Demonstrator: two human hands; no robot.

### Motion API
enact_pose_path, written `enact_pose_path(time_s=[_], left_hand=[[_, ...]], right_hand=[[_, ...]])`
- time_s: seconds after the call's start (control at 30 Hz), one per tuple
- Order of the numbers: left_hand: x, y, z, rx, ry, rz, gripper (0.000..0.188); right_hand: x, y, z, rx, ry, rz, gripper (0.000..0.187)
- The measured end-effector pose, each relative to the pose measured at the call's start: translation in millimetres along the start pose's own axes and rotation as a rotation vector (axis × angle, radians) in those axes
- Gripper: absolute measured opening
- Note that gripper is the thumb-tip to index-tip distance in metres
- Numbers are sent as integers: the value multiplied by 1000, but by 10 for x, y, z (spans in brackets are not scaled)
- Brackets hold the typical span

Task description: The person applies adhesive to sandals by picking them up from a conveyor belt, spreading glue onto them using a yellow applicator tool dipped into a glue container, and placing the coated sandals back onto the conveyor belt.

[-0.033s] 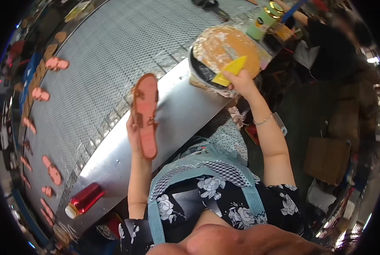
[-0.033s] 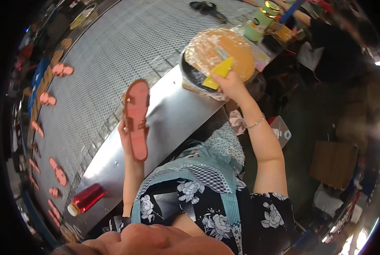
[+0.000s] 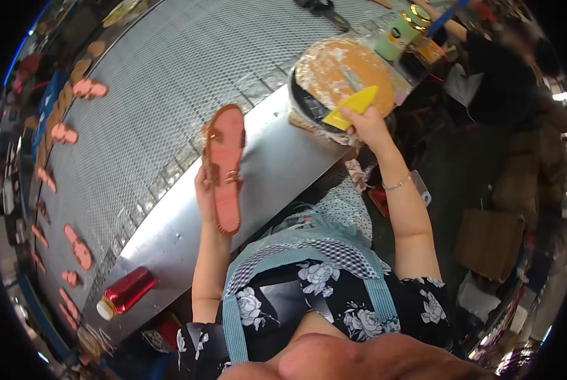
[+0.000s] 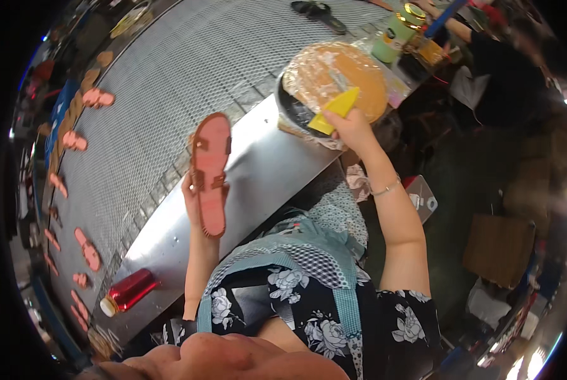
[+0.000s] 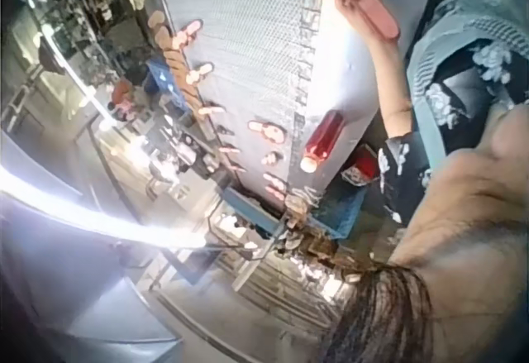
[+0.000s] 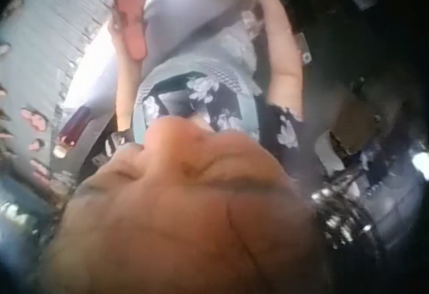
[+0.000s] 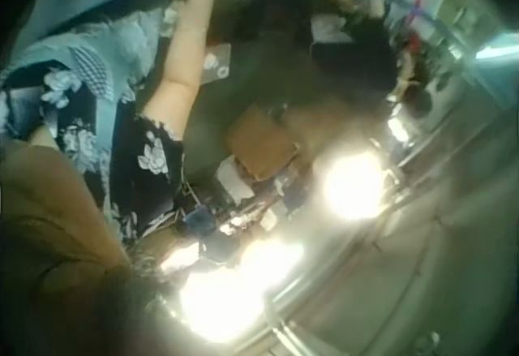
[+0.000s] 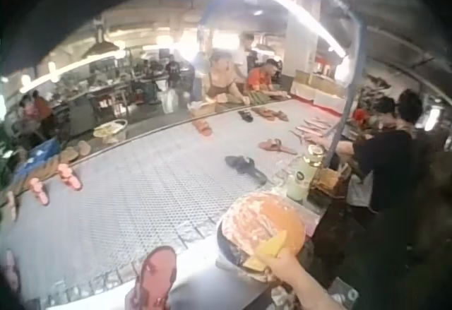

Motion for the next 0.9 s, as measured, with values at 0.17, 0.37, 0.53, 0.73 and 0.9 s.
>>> enact_pose_path(time_s=[0.17,0.37,0.53,0.73,0.9], left_hand=[[321,74,-291,45,311,282,48],[451,295,-548,109,326,377,50],[506,372,-624,151,280,376,48],[493,385,-604,107,126,304,44],[517,353,-575,138,117,301,41]], right_hand=[[298,402,-389,41,-272,9,22],[806,623,-781,40,-515,344,22],[1032,704,-798,-56,-241,680,21],[1163,880,-782,-150,-44,928,17],[1237,942,-800,-213,7,1023,17]])
Point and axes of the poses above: each hand's wrist, its own y-axis away from the middle knuckle, its own z-axis out of the back of the hand, x = y × z, the point moved 7 cm from there along -y, towards the middle knuckle, and after that the axes turned 13 degrees about y, right-handed, at the moved point
